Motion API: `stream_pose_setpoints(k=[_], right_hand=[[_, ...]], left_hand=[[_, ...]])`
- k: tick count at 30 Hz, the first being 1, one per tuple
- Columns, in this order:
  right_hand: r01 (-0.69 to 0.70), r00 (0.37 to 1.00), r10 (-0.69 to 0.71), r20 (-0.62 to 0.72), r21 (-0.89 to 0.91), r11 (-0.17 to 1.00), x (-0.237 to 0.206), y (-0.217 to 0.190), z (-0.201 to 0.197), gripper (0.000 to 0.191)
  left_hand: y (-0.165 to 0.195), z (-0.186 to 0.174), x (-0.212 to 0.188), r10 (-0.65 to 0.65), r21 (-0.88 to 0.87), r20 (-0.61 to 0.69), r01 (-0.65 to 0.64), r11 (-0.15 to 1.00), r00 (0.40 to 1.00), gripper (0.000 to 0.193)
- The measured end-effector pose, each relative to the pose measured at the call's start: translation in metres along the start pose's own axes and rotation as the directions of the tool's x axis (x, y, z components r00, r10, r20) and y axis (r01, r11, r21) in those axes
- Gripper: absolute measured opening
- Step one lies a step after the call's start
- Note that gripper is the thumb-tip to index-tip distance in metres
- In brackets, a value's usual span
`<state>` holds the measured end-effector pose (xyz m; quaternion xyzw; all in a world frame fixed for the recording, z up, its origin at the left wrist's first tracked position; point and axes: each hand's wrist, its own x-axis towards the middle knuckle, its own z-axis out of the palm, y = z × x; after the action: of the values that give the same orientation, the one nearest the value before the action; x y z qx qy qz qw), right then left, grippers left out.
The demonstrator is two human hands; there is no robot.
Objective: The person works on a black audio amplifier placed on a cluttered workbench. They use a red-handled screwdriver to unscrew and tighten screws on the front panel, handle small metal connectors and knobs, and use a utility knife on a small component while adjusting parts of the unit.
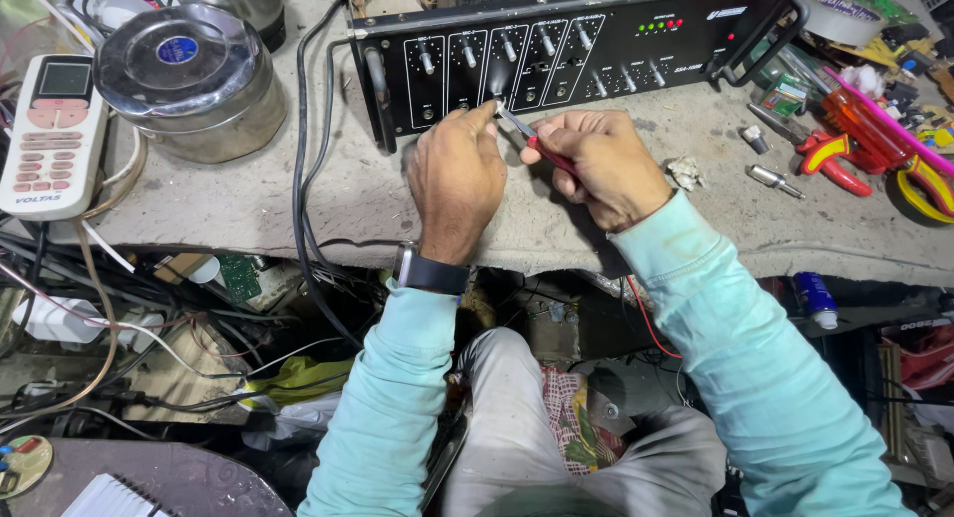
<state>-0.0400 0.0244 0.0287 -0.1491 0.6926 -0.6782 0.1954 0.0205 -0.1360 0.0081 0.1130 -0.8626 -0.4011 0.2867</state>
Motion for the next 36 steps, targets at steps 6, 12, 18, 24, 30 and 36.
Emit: stream_pose_setpoints(k=[6,12,18,24,30,36], right_hand=[[0.578,0.725,-0.674,0.138,-0.654,0.487,-0.017,0.007,0.015,0.021],[0.275,0.800,-0.597,0.060,-0.921,0.276,-0.025,-0.006,0.028,0.019],[0.263,0.878,-0.467,-0.107,-0.707,0.657,-0.017,0.007,0.037,0.014],[0.299,0.876,-0.444,-0.190,-0.510,0.807,-0.012,0.006,0.038,0.019],[0.222,0.663,-0.662,0.349,-0.936,-0.272,-0.031,0.013,0.050,0.024],[0.217,0.812,-0.538,0.227,-0.973,-0.082,-0.021,0.007,0.053,0.013]], left_hand=[[-0.001,-0.001,-0.001,0.019,-0.004,-0.028,-0.019,1.000,0.999,0.029],[-0.003,0.000,-0.001,0.046,-0.077,-0.109,-0.055,0.996,0.993,0.026],[-0.002,-0.004,-0.003,-0.024,-0.140,-0.141,0.004,0.990,0.990,0.027],[0.002,-0.007,-0.005,-0.031,-0.198,-0.138,0.003,0.980,0.990,0.025],[0.000,-0.007,-0.004,-0.045,-0.215,-0.153,0.011,0.977,0.987,0.024],[-0.007,-0.002,-0.005,-0.020,-0.305,-0.188,-0.039,0.952,0.982,0.022]])
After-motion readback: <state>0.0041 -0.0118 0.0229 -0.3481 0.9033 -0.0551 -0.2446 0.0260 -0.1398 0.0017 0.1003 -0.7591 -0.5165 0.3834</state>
